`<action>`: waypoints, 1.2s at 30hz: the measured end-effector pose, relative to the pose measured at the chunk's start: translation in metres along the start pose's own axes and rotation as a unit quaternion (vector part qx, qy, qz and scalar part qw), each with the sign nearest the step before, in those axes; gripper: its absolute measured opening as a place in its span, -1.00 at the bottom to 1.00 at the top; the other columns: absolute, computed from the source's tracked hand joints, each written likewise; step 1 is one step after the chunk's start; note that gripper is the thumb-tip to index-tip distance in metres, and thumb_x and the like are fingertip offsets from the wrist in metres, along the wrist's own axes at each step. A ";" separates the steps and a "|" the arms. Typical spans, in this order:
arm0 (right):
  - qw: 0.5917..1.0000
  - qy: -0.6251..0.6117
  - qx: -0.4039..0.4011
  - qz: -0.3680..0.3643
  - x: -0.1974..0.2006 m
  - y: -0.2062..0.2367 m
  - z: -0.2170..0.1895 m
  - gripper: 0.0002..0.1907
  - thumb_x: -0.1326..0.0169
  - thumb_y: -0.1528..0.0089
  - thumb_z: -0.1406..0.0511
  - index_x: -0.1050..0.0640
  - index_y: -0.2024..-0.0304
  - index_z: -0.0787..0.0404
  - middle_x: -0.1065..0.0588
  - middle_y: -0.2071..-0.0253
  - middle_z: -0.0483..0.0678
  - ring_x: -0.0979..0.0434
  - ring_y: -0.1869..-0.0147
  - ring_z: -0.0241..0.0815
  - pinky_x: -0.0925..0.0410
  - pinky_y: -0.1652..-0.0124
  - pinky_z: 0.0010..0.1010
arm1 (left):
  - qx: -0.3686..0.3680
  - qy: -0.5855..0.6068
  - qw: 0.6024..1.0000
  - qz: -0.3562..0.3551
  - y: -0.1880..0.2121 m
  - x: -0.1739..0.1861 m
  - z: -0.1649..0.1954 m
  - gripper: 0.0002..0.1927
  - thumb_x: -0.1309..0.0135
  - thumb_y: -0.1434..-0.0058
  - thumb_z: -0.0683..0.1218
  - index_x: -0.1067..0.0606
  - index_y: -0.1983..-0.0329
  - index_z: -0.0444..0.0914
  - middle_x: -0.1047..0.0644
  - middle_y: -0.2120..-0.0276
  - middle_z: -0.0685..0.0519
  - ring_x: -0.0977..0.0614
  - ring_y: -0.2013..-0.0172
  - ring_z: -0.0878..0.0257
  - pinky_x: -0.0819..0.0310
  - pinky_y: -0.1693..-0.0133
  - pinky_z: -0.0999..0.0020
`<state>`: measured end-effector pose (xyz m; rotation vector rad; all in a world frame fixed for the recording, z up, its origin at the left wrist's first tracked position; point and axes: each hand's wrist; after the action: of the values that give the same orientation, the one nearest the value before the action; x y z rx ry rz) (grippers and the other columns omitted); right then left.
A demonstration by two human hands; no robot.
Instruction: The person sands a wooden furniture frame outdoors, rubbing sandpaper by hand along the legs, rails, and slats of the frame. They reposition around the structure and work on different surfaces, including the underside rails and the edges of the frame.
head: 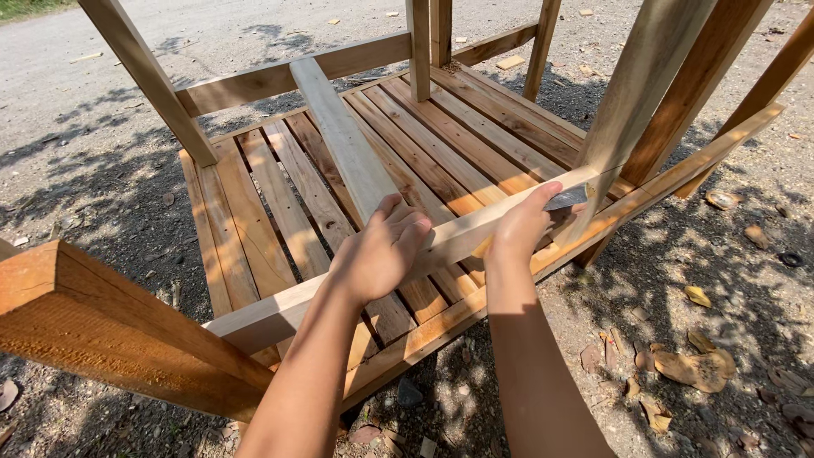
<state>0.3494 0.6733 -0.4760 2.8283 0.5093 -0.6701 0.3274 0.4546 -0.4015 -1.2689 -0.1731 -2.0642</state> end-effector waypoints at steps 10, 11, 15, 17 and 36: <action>0.998 -0.041 -0.010 -0.047 0.016 -0.023 -0.018 -0.09 0.44 -0.38 -0.19 -0.23 -0.35 0.51 -0.38 -0.29 0.25 -0.43 -0.33 0.09 -0.27 -0.32 -0.12 | -0.236 -0.162 0.954 0.090 -0.004 -0.011 -0.025 -0.82 0.12 -0.38 -0.08 -0.46 0.15 -0.26 -0.55 0.02 -0.01 -0.42 -0.18 -0.17 -0.31 -0.24 0.05; 0.991 -0.116 -0.012 -0.070 0.017 -0.028 -0.026 -0.10 0.41 -0.35 -0.18 -0.25 -0.32 0.49 -0.42 -0.19 0.19 -0.50 -0.23 0.04 -0.35 -0.27 -0.09 | -0.212 -0.150 0.961 0.092 -0.005 -0.012 -0.026 -0.85 0.08 -0.35 -0.10 -0.47 0.20 -0.27 -0.56 0.04 -0.05 -0.40 -0.16 -0.27 -0.33 -0.13 0.07; 0.991 0.042 0.125 -0.029 0.003 0.033 0.005 -0.10 0.41 -0.43 -0.14 0.08 -0.42 0.54 0.00 -0.47 0.35 -0.04 -0.53 0.16 -0.01 -0.41 -0.18 | -0.310 -0.188 0.924 0.120 -0.005 -0.009 -0.027 -0.89 0.04 -0.30 -0.16 -0.45 0.19 -0.30 -0.54 0.12 -0.04 -0.53 -0.03 -0.11 -0.27 -0.32 0.00; 0.972 0.090 0.208 -0.057 -0.010 0.082 0.038 -0.07 0.40 -0.44 -0.08 0.42 -0.50 0.41 0.44 -0.58 0.29 0.38 -0.67 0.09 0.25 -0.48 -0.23 | -0.311 -0.192 0.925 0.105 -0.005 -0.004 -0.024 -0.84 0.04 -0.25 -0.17 -0.46 0.15 -0.31 -0.54 0.10 -0.06 -0.53 -0.04 -0.11 -0.30 -0.31 0.02; 0.964 0.119 0.231 -0.050 -0.017 0.078 0.048 -0.08 0.37 -0.48 -0.07 0.37 -0.52 0.44 0.55 -0.58 0.34 0.69 -0.67 0.12 0.41 -0.50 -0.17 | -0.305 -0.154 0.928 0.144 0.000 0.001 -0.019 -0.90 0.00 -0.24 -0.17 -0.47 0.23 -0.31 -0.57 0.09 -0.06 -0.47 -0.07 -0.22 -0.41 -0.10 0.06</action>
<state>0.3447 0.5836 -0.5019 3.3700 0.6064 -0.5216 0.3137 0.4453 -0.4100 -1.8610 0.5315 -1.7004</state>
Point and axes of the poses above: each hand's wrist, its own y-axis away from the middle knuckle, its own x-axis out of the back of the hand, z = x × y
